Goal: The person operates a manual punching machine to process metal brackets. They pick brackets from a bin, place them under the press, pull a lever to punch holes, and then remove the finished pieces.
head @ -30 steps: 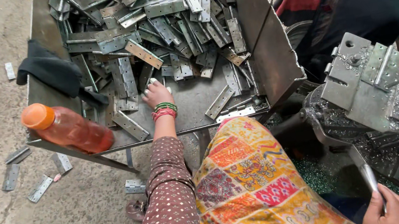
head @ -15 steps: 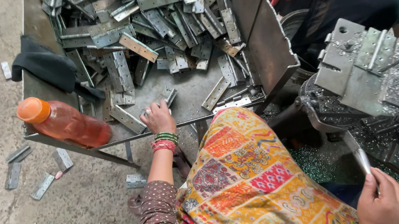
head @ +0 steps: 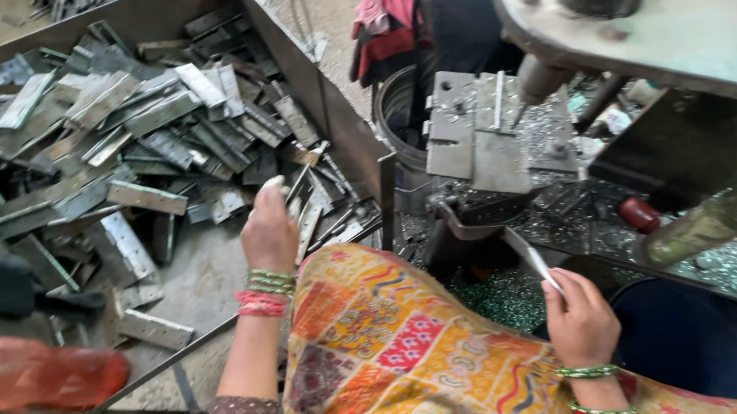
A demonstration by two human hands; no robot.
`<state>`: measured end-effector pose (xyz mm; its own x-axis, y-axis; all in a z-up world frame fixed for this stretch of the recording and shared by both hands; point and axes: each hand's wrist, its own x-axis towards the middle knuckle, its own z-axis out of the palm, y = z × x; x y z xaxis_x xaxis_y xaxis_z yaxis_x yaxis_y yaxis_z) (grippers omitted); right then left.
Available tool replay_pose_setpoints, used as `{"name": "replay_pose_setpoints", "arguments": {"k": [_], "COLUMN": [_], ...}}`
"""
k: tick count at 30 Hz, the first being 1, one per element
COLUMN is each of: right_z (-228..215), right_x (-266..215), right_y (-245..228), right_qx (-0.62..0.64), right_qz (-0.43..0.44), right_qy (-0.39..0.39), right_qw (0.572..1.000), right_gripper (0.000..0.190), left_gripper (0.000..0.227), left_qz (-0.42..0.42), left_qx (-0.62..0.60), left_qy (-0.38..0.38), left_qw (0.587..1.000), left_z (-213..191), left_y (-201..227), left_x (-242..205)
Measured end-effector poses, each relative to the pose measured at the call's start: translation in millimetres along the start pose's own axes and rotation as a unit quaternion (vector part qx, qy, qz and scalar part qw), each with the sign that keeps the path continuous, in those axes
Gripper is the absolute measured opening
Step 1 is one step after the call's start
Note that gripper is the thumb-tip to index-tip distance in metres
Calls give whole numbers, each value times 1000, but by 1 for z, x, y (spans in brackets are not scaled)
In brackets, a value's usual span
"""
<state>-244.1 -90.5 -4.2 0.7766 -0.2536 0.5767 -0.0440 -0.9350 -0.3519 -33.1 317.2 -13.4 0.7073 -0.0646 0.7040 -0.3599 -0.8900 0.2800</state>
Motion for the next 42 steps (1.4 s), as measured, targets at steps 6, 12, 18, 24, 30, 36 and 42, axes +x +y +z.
{"name": "replay_pose_setpoints", "arguments": {"k": [6,12,18,24,30,36,42], "right_z": [-6,-6,1,-3,-6,-15,-17], "right_x": [2,0,4,6,9,15,24], "right_y": [-4,1,5,5,1,-3,-6], "right_qx": [9,-2,6,-2,-38,-111,-214], "right_qz": [17,12,32,21,33,65,97], "right_qy": [-11,-22,-22,-37,-72,-200,-339], "right_qw": [1000,1000,999,999,996,971,911], "right_gripper": [20,23,21,24,29,51,67], "left_gripper": [23,28,45,43,39,35,38], "left_qz": [104,164,137,95,96,88,95], "left_qx": [115,21,33,-42,-51,-49,-36], "left_qy": [-12,-188,-148,-203,-200,-222,-241], "left_qw": [988,968,979,974,974,970,965], "left_z": [53,92,97,102,96,103,107], "left_y": [178,267,285,287,283,277,273], "left_x": [59,32,12,24,28,35,36]}}
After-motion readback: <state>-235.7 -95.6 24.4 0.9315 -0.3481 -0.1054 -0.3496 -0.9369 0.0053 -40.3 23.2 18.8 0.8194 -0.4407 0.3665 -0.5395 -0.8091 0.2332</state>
